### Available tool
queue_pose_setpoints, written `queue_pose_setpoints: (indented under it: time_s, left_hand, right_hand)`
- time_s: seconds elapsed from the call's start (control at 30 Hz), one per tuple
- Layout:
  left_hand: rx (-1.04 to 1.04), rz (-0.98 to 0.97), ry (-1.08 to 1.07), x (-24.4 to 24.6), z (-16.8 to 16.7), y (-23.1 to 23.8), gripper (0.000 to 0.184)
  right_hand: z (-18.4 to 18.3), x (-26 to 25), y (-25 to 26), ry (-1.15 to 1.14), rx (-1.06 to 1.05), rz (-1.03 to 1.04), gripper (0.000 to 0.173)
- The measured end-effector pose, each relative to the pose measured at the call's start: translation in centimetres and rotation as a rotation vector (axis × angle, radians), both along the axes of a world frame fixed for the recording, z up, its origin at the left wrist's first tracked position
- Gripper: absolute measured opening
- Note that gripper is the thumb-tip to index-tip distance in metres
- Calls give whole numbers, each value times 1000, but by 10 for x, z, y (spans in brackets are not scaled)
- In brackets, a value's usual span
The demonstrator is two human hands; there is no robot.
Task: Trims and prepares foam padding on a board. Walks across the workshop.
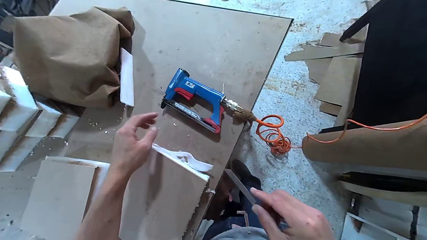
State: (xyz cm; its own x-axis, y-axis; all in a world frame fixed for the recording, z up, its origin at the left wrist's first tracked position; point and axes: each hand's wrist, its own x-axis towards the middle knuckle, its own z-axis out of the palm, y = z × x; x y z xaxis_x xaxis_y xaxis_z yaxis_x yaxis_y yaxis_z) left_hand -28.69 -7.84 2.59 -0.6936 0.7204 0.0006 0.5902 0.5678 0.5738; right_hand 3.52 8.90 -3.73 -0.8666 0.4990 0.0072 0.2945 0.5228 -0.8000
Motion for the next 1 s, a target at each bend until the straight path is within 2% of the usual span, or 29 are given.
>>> queue_pose_setpoints:
  time_s: [0.1,0.17,0.3,0.37,0.43,0.5,0.57,0.7,0.87,1.0]
  left_hand:
    - [-135,100,53,-8,-14,-33,37]
    - [-206,105,-87,-6,-29,-46,40]
    - [-154,190,-390,5,-39,-57,39]
    - [-218,255,-507,-3,-30,-53,40]
    - [-363,274,-560,-17,-19,-38,31]
    - [-545,252,-565,-33,-14,-21,18]
    - [-631,157,-565,-46,-13,-11,17]
    - [-534,-56,-633,-64,-13,-10,17]
    - [-497,-221,-539,-76,-38,-6,18]
    - [-362,-203,-451,-69,-46,-2,17]
  right_hand:
    - [-4,-16,0,37,12,26,27]
    - [-4,-28,2,41,-1,56,27]
    - [-7,-65,18,32,-65,180,28]
    - [-9,-82,24,27,-102,241,27]
    - [-10,-98,31,24,-129,298,25]
    - [-9,-113,36,10,-134,344,23]
    - [-8,-128,37,0,-130,382,22]
    - [-7,-150,23,-6,-107,403,21]
    - [-15,-171,-9,-8,16,358,22]
    - [-21,-200,-30,-29,55,403,23]
